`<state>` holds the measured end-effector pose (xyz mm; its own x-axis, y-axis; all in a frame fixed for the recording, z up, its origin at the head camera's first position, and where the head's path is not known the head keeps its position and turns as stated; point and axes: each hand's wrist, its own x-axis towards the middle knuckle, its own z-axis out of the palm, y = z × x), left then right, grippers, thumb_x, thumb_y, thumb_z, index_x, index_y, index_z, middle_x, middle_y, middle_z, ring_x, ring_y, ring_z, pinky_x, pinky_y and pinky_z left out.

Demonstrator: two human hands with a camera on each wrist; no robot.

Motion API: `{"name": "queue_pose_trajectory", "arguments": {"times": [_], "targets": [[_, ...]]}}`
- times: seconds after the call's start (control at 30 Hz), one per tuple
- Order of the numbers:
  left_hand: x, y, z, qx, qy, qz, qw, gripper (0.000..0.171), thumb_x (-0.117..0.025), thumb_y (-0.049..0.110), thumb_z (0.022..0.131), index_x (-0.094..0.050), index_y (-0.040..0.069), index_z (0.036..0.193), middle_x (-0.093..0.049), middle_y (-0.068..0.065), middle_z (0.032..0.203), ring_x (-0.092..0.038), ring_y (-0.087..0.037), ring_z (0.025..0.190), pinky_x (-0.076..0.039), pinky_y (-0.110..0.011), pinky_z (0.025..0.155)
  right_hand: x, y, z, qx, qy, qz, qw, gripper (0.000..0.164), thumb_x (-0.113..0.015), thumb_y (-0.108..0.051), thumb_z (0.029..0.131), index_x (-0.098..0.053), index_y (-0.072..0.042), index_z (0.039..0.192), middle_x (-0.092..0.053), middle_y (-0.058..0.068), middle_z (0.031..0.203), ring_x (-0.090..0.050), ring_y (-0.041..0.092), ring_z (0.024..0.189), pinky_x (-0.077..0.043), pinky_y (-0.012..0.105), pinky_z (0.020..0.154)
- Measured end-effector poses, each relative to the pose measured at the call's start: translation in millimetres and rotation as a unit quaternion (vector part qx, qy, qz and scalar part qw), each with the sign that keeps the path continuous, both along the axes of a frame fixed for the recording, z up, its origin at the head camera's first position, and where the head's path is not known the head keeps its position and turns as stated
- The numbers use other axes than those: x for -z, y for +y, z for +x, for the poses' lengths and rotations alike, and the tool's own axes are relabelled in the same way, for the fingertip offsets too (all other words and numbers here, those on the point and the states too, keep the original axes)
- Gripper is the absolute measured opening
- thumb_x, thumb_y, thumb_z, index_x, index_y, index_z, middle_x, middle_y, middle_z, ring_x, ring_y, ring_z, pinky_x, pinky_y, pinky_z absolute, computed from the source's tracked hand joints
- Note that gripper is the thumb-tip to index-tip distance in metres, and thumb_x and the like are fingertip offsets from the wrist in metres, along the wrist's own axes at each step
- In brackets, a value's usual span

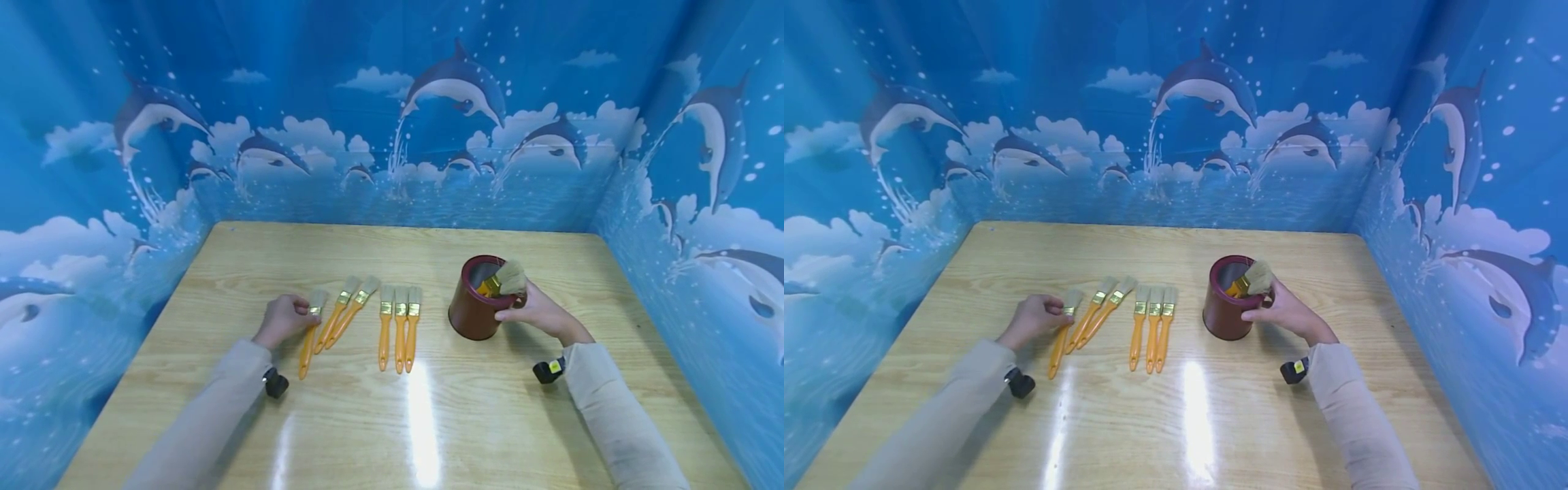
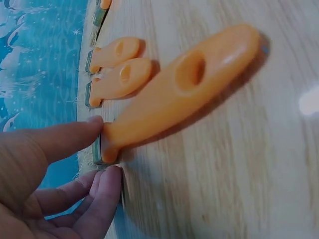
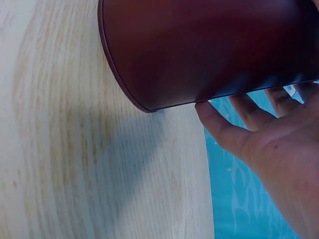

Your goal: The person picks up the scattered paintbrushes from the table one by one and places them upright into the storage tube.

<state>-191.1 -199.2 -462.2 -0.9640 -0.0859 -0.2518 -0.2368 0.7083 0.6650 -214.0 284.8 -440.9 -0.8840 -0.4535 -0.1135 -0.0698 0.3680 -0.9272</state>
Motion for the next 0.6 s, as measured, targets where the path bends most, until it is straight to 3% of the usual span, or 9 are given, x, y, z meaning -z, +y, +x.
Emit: {"name": "queue_pose_trajectory", "arguments": {"times": [0.3, 0.6], "targets": [[1.4, 1.5, -4.0, 0.003, -0.005, -0.014, 0.9999, 0.033, -0.079, 0.017, 0.078, -0.066, -0.004, 0.100, -0.068, -0.013, 0.091, -0.062, -0.019, 0.078, -0.048, -0.028, 0.065, -0.3, -0.2, 0.8, 0.001, 0.002, -0.001, 1.000, 0.093, -0.073, -0.014, 0.084, -0.012, -0.010, 0.153, -0.028, 0.016, 0.151, -0.028, 0.034, 0.137, -0.027, 0.054, 0.108], [1.9, -4.9, -3.8, -0.013, -0.045, 0.052, 0.9975, 0.033, -0.075, 0.016, 0.083, -0.064, -0.004, 0.107, -0.066, -0.013, 0.097, -0.061, -0.019, 0.083, -0.048, -0.028, 0.072, 0.1, -0.2, 0.9, 0.000, 0.005, 0.006, 1.000, 0.090, -0.073, -0.013, 0.084, -0.014, -0.010, 0.152, -0.031, 0.016, 0.148, -0.033, 0.031, 0.133, -0.037, 0.031, 0.101]]}}
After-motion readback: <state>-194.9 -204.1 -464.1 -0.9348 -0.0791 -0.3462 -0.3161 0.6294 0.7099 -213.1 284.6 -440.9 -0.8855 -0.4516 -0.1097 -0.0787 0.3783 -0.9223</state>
